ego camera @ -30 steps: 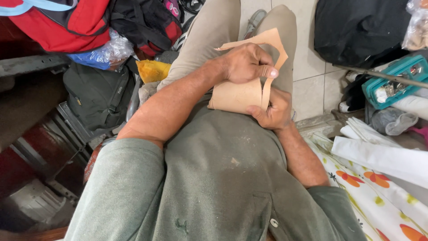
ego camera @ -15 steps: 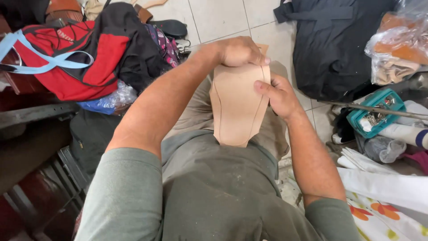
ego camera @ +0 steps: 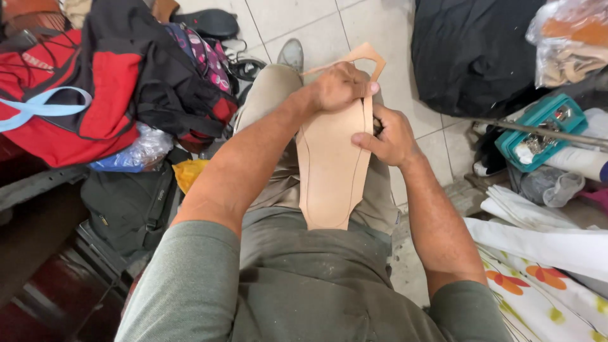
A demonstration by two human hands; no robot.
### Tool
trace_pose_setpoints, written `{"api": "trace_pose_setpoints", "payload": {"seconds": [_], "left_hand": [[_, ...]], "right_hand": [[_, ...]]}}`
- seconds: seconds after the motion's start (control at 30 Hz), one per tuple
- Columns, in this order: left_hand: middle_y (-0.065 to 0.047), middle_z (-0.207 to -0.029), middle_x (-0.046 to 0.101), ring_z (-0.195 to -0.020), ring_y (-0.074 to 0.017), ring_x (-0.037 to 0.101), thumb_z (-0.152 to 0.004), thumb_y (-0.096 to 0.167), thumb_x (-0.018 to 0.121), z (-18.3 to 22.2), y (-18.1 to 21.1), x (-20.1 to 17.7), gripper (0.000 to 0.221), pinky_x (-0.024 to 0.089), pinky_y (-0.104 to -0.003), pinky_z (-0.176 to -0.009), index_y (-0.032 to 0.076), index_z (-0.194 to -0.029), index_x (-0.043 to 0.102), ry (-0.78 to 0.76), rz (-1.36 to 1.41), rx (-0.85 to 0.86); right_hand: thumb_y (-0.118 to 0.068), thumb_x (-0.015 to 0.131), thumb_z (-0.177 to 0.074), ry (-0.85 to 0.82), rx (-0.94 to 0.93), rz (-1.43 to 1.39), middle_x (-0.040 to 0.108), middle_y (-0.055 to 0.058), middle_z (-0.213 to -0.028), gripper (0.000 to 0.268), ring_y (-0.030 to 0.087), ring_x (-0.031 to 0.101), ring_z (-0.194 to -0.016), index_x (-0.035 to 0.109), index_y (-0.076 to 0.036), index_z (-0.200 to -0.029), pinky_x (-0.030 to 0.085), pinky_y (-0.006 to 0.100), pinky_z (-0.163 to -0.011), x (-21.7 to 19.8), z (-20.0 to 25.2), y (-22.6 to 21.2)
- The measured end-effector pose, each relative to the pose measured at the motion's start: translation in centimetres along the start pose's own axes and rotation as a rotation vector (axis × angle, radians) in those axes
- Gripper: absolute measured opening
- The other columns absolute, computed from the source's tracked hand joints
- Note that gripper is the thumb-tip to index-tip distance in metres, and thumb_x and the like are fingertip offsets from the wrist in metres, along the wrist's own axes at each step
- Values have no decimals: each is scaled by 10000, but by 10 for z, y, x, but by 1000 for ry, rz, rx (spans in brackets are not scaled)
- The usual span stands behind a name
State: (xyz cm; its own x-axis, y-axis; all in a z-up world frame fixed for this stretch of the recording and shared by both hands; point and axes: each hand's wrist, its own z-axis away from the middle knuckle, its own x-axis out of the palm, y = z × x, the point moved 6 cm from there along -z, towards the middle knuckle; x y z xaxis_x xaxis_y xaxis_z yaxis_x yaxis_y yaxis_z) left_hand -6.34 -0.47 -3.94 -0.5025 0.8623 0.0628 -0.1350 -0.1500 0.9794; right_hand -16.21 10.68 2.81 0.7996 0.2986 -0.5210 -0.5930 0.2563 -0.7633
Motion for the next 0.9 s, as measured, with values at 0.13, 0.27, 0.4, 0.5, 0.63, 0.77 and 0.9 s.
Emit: {"api": "trace_pose_setpoints", "payload": {"seconds": [0.13,0.27,0.4,0.5,0.63,0.77,0.9], "left_hand": [[40,-678,539,-671,-84,505,-906,653,596,2,7,-1,576,427,-270,-651,157,-614,583,-32,60,-89],[17,-714,595,-695,-89,557,-883,679,573,1,3,-3,599,447,-248,-652,142,-622,617,-12,98,-70],[17,-679,545,-663,-94,512,-916,610,620,-2,-8,-2,569,422,-263,-618,136,-604,576,0,143,-23],[3,-639,564,-648,-106,522,-979,524,618,-2,-6,-2,558,443,-270,-589,119,-596,588,87,82,130],[45,-562,319,-582,-124,363,-1013,559,593,0,-14,4,677,393,-327,-621,136,-590,276,177,-124,183],[33,-571,289,-598,-166,359,-1040,487,617,3,-14,8,663,371,-361,-613,136,-625,238,293,-282,304],[6,-551,266,-528,-195,307,-1031,432,676,8,-6,8,682,327,-396,-533,130,-602,240,393,-334,454]], "right_hand": [[-633,648,-813,-3,-110,-64,360,-41,-680,571,150,299,-630,497,-84,-853,278,336,-580,-3,-5,-10],[-623,645,-794,-28,-113,-187,333,-53,-687,569,122,265,-644,491,-78,-843,230,315,-573,-2,-15,-12],[-628,620,-792,-82,-48,-120,448,-35,-688,568,135,385,-645,544,-76,-905,315,330,-580,0,-18,-14],[-689,572,-801,-40,-69,-37,428,-18,-675,613,168,358,-638,484,-84,-824,313,372,-584,1,-17,-16],[-680,510,-857,33,-137,-15,429,3,-654,610,199,365,-607,483,-73,-811,306,401,-577,14,-7,-7],[-699,492,-894,118,-190,16,432,31,-638,643,217,385,-583,467,-67,-780,308,401,-567,17,0,-7],[-720,487,-897,162,-208,21,394,34,-614,663,204,325,-562,425,-77,-747,266,402,-552,21,5,-7]]}}
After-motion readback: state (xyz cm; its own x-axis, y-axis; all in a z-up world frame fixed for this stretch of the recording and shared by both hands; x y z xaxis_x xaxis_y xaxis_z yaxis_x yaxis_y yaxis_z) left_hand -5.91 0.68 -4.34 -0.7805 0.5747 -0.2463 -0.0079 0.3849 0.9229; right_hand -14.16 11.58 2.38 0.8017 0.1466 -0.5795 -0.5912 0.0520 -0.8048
